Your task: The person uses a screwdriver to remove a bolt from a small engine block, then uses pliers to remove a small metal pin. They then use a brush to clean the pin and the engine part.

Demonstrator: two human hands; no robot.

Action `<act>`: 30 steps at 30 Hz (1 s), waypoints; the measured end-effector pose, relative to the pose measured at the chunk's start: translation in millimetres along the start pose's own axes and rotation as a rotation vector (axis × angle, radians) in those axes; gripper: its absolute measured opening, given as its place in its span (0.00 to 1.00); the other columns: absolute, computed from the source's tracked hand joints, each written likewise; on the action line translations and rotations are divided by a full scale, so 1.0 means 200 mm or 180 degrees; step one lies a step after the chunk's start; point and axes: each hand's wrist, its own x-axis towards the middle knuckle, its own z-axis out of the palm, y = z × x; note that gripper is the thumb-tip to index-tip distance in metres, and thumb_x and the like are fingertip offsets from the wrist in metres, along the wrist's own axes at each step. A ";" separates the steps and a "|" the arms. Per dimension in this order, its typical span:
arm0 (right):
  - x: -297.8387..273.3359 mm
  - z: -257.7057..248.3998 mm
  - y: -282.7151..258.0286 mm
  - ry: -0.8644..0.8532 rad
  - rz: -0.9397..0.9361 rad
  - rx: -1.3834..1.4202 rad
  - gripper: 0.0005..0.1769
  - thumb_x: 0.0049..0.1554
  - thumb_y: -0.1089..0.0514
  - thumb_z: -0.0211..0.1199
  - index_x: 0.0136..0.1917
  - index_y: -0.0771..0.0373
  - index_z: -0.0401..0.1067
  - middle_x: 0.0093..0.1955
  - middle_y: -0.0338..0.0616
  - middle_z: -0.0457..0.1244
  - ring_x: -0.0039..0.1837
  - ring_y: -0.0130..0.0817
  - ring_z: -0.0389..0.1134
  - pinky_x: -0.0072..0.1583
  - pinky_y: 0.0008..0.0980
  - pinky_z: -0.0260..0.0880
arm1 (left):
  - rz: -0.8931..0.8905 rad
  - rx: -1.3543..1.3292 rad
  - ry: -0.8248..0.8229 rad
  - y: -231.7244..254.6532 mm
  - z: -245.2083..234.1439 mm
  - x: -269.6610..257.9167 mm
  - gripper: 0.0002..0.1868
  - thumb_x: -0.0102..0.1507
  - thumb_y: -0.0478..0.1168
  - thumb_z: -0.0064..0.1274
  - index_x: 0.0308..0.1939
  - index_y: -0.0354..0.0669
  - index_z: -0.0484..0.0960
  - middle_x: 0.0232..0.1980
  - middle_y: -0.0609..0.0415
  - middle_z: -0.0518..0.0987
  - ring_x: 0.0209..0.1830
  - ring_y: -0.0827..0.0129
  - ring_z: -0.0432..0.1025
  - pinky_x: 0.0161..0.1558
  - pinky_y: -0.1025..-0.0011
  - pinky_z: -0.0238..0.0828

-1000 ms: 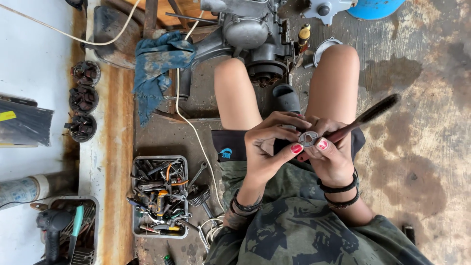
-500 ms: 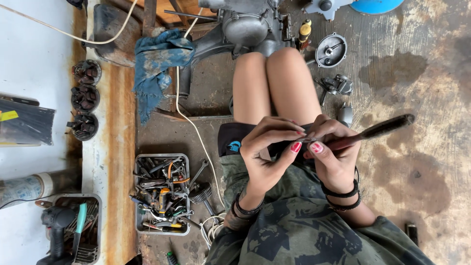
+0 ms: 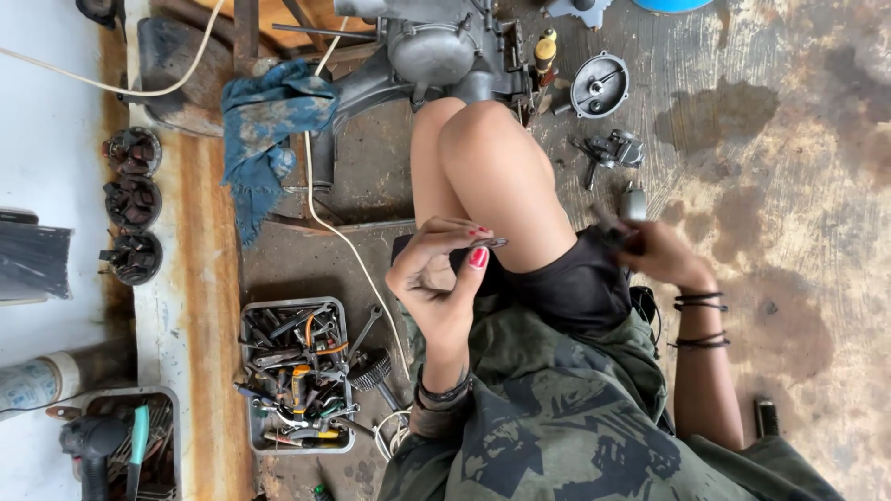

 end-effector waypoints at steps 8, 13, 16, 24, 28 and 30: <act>0.42 0.42 0.39 0.0947 -0.0537 0.1472 0.14 0.57 0.75 0.63 0.56 0.67 0.73 0.51 0.53 0.68 0.56 0.45 0.70 0.53 0.40 0.74 | -0.0013 0.0057 0.0080 0.02 0.01 0.00 0.05 0.62 0.29 0.61 0.38 0.28 0.83 0.36 0.41 0.82 0.39 0.54 0.79 0.44 0.64 0.78; 0.43 0.53 0.40 0.0584 -0.0467 0.1891 0.18 0.53 0.71 0.67 0.58 0.66 0.73 0.53 0.55 0.69 0.55 0.47 0.72 0.54 0.45 0.74 | -0.0047 0.0068 0.0120 0.02 -0.01 -0.01 0.06 0.61 0.29 0.62 0.37 0.28 0.83 0.34 0.40 0.81 0.38 0.54 0.78 0.43 0.63 0.78; 0.35 0.38 0.37 0.0348 -0.0066 0.2660 0.25 0.55 0.73 0.61 0.66 0.70 0.68 0.59 0.57 0.68 0.55 0.45 0.71 0.54 0.43 0.76 | -0.0059 0.0085 0.0154 -0.01 -0.02 -0.02 0.05 0.61 0.30 0.62 0.38 0.29 0.83 0.35 0.41 0.81 0.38 0.55 0.77 0.43 0.64 0.76; 0.15 0.05 0.36 0.1182 0.0092 0.2340 0.17 0.66 0.65 0.57 0.68 0.72 0.66 0.44 0.54 0.65 0.25 0.16 0.51 0.28 0.15 0.49 | -0.0125 0.0085 0.0132 -0.07 0.00 -0.01 0.05 0.61 0.29 0.61 0.38 0.28 0.82 0.35 0.42 0.80 0.38 0.57 0.77 0.44 0.65 0.76; 0.06 -0.06 -0.01 0.1532 -0.0188 0.2461 0.12 0.67 0.67 0.55 0.63 0.71 0.69 0.45 0.55 0.67 0.25 0.13 0.47 0.29 0.14 0.46 | -0.0424 0.0153 -0.0082 -0.09 -0.01 -0.02 0.09 0.56 0.27 0.66 0.39 0.25 0.84 0.35 0.38 0.83 0.36 0.56 0.80 0.42 0.64 0.78; 0.01 -0.07 -0.21 0.1528 -0.0215 0.2606 0.10 0.67 0.67 0.55 0.60 0.69 0.71 0.44 0.53 0.68 0.25 0.13 0.46 0.29 0.13 0.45 | -0.0592 0.0191 -0.0200 -0.08 0.03 -0.03 0.10 0.55 0.28 0.68 0.39 0.26 0.85 0.34 0.40 0.83 0.36 0.58 0.81 0.41 0.65 0.79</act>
